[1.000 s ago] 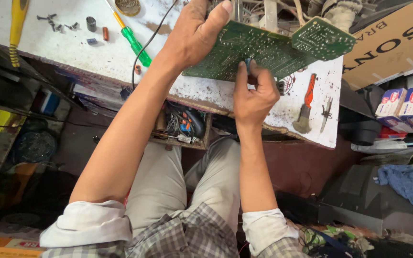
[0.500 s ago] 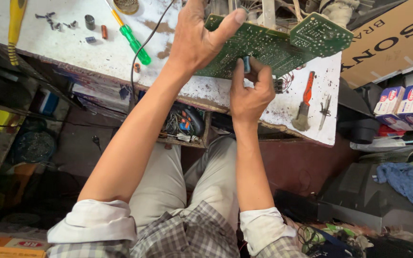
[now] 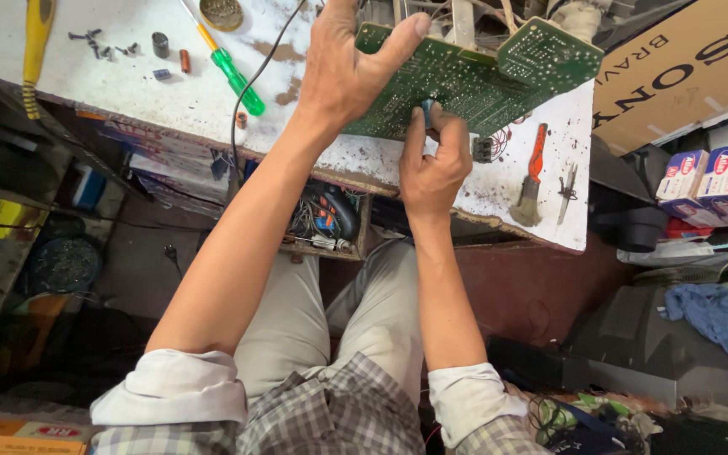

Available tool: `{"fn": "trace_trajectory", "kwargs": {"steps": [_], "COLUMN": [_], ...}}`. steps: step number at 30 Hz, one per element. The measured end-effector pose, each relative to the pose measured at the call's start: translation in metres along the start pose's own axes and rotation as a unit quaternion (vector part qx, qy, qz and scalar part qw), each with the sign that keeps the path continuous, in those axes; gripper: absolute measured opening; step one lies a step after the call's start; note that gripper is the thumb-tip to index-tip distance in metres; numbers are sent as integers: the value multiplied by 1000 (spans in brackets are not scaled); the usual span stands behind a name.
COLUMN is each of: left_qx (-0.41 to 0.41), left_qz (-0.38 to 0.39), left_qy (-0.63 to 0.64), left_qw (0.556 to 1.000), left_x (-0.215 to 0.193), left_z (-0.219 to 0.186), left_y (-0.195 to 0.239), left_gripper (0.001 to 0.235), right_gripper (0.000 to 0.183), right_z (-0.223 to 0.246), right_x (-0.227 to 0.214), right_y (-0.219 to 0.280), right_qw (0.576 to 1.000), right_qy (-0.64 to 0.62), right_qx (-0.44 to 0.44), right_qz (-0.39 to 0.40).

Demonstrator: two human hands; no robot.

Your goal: The person sits on the floor and works on a circuit board and an open electronics chassis. They insert and remove small cylindrical components, use a soldering iron on the board, and handle wires and other parts within the chassis.

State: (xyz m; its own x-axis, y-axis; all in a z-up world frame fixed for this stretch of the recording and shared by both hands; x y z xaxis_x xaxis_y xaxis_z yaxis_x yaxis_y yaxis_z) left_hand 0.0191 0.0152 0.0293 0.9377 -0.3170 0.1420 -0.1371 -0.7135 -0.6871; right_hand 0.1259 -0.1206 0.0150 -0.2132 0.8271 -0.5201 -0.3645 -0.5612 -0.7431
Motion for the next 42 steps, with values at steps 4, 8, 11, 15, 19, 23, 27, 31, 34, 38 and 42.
{"fn": "trace_trajectory", "kwargs": {"steps": [4, 8, 11, 15, 19, 23, 27, 31, 34, 38, 42], "left_qx": [-51, -117, 73, -63, -109, -114, -37, 29, 10, 47, 68], "left_qz": [-5, 13, -7, 7, 40, 81, 168, 247, 311, 348, 326], "left_qy": [4, -5, 44, -43, 37, 115, 7, -5, -100, -185, -181], "left_qw": [999, 993, 996, 997, 993, 983, 985, 968, 945, 918, 925], "left_x": [2, 0, -3, -1, -3, -14, -43, -59, -57, -51, -49], "left_z": [-3, -1, -17, -1, 3, -10, -35, -58, -61, -55, -48], "left_y": [-2, -5, -5, 0, 9, 25, 40, 61, 89, 118, 127], "left_gripper": [48, 42, 48, 42, 36, 52, 82, 109, 118, 116, 111], "right_gripper": [17, 17, 10, 10, 16, 18, 24, 24, 21, 10, 22], "right_z": [3, -8, -23, -45, -54, -59, -70, -76, -70, -59, -48], "right_x": [-8, -19, -19, -31, -47, -80, -126, -149, -155, -146, -127], "right_y": [-2, 17, 21, 44, 60, 65, 57, 51, 48, 37, 21], "right_qw": [1000, 989, 931, 770, 722, 713, 709, 736, 752, 781, 794], "right_qy": [2, -51, -273, -543, -601, -636, -660, -623, -608, -550, -455], "right_qx": [-3, 112, 225, 328, 335, 292, 244, 264, 248, 267, 315], "right_qz": [28, 77, 84, 71, 70, 52, 39, 22, 59, 128, 254]}}
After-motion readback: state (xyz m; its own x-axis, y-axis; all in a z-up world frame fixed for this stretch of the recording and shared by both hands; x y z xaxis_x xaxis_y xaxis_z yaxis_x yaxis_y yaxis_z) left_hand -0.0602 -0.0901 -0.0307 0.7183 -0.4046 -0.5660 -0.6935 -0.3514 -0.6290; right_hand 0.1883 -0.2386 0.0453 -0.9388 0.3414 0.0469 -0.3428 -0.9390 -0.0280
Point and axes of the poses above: each hand's wrist, its own y-axis away from the middle knuckle, its own x-axis out of the palm, z = x × y, the point moved 3 cm from there along -y, towards the middle knuckle, and after that the axes turned 7 degrees about y, right-handed, at the moved point
